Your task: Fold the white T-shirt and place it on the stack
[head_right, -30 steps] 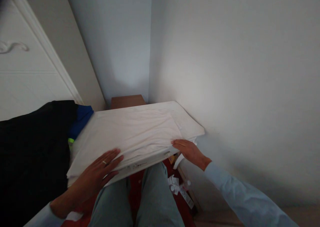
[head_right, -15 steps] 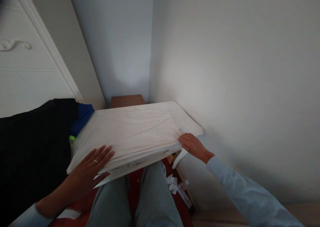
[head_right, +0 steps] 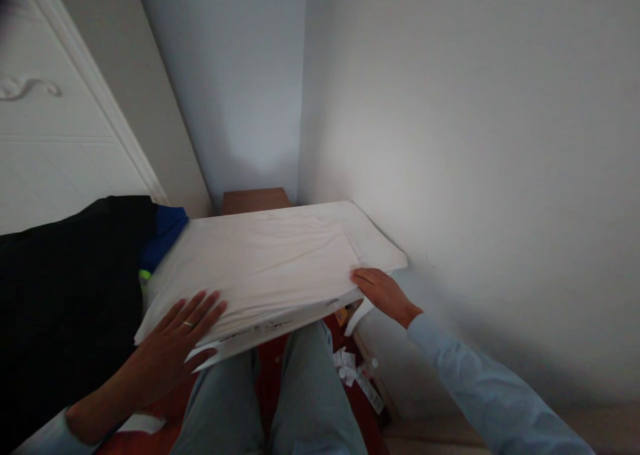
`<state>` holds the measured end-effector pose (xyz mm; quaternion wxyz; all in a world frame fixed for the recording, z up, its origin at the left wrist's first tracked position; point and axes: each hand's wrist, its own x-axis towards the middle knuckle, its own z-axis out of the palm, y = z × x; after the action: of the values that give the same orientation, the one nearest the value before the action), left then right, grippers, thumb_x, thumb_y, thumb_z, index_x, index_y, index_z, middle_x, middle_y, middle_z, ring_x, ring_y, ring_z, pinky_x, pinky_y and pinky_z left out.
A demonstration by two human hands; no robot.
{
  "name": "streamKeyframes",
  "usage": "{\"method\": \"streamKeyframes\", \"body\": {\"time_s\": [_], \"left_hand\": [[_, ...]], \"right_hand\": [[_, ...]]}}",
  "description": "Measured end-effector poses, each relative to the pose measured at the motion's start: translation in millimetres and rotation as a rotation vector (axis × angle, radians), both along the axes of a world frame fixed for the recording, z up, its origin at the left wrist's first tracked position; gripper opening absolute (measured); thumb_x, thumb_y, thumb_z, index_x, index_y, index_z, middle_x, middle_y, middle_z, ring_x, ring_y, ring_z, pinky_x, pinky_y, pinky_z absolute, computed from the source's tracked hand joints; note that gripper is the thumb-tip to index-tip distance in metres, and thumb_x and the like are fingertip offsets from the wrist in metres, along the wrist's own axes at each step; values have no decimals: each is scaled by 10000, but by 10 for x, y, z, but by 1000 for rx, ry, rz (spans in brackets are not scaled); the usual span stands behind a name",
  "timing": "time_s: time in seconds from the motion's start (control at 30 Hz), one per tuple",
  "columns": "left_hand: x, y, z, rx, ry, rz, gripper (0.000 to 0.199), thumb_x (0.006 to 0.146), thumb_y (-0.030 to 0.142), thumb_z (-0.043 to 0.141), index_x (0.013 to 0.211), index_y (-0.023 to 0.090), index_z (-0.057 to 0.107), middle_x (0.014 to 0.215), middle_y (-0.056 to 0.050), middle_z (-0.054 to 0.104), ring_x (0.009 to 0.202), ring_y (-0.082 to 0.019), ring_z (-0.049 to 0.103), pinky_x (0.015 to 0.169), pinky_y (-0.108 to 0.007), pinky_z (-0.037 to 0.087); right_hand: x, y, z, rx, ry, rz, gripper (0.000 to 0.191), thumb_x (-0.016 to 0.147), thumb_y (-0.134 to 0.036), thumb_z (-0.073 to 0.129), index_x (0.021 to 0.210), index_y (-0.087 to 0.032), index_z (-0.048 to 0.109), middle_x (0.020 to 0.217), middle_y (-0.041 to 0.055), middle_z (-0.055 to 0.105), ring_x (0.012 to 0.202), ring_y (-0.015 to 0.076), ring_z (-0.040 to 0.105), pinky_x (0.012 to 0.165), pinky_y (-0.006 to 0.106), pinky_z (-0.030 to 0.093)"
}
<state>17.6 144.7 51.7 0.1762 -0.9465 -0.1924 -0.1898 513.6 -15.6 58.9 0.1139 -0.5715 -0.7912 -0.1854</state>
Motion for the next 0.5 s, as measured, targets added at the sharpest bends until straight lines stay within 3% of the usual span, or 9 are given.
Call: {"method": "streamKeyframes", "body": {"time_s": [0.3, 0.5], "left_hand": [[-314, 50, 17, 9, 10, -43, 762, 951, 553, 500, 1588, 206, 267, 1585, -121, 385, 1455, -313, 366, 1195, -450, 255], [-470, 27, 9, -5, 8, -53, 744, 971, 538, 461, 1599, 216, 226, 1596, -111, 365, 1449, -320, 377, 1152, -464, 356]], "right_hand": [[275, -7, 194, -143, 157, 52, 472, 947, -71, 426, 1313, -257, 659, 1309, 47, 670, 1213, 222, 641, 1085, 445, 505], [341, 10, 262, -266, 428, -49, 366, 946, -200, 494, 1222, -273, 722, 1282, 40, 684, 1219, 257, 637, 1114, 491, 467]]}}
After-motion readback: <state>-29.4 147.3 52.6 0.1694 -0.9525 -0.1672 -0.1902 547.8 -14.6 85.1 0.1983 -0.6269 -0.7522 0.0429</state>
